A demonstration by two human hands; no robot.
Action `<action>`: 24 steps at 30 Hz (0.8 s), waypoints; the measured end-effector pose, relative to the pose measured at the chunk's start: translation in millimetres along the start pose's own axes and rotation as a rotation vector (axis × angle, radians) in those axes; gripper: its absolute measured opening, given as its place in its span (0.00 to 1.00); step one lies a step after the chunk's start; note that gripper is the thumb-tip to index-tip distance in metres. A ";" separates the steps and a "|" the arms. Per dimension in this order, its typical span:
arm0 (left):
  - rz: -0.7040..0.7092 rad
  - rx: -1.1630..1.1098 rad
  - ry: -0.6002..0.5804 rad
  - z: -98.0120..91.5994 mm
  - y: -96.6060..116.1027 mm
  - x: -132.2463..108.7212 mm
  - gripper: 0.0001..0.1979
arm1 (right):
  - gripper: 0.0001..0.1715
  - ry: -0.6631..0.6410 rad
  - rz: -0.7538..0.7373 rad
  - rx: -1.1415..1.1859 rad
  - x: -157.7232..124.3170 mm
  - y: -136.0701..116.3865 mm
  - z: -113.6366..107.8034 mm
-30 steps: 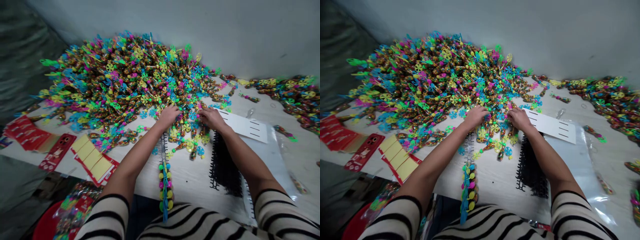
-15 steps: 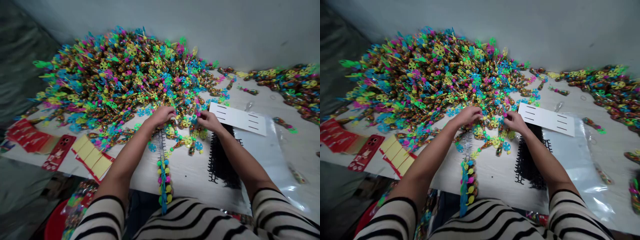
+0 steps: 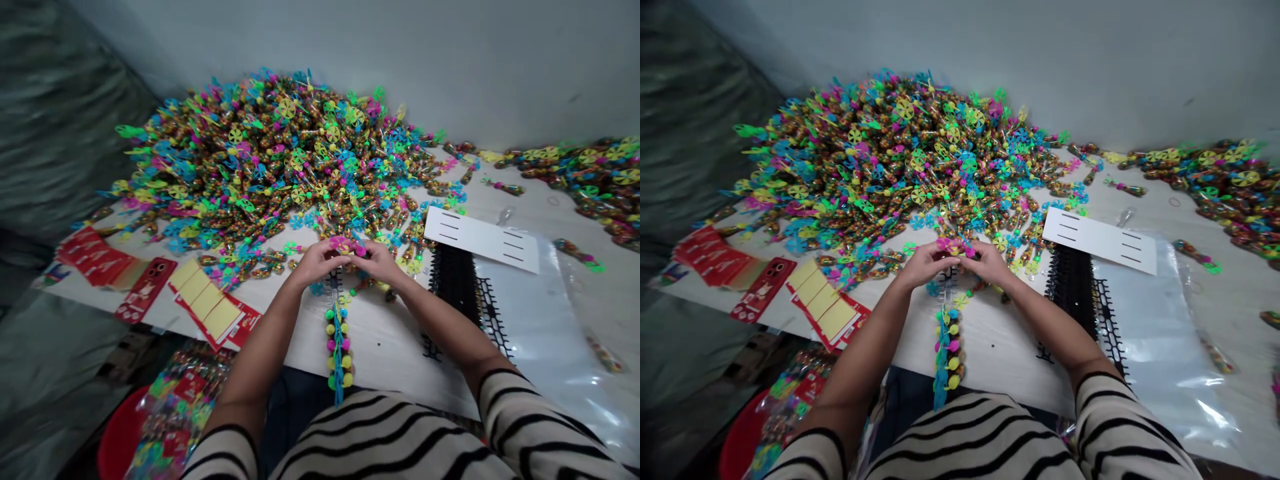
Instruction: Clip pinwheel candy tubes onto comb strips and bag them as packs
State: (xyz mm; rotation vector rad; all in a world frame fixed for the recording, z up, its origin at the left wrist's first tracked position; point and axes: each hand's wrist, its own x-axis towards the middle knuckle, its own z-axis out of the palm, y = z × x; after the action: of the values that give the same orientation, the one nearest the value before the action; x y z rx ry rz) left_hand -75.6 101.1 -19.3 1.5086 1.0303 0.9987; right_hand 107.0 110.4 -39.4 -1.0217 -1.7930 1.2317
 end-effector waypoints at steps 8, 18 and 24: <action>-0.111 -0.115 0.510 -25.9 5.4 -39.7 0.16 | 0.18 0.068 0.025 -0.439 3.6 7.9 -31.9; -0.346 -0.129 0.507 -14.6 -32.6 -101.2 0.18 | 0.20 0.334 0.318 -0.875 69.2 51.1 -160.1; -0.372 -0.065 0.549 -1.3 -49.1 -108.6 0.18 | 0.20 0.167 0.615 -1.102 99.2 56.2 -166.2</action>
State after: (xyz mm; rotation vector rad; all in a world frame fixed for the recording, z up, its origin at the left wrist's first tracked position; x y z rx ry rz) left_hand -114.3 4.1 -76.8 0.9489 1.5780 1.1857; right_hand 222.9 275.2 -33.7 -2.3248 -2.0804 0.3112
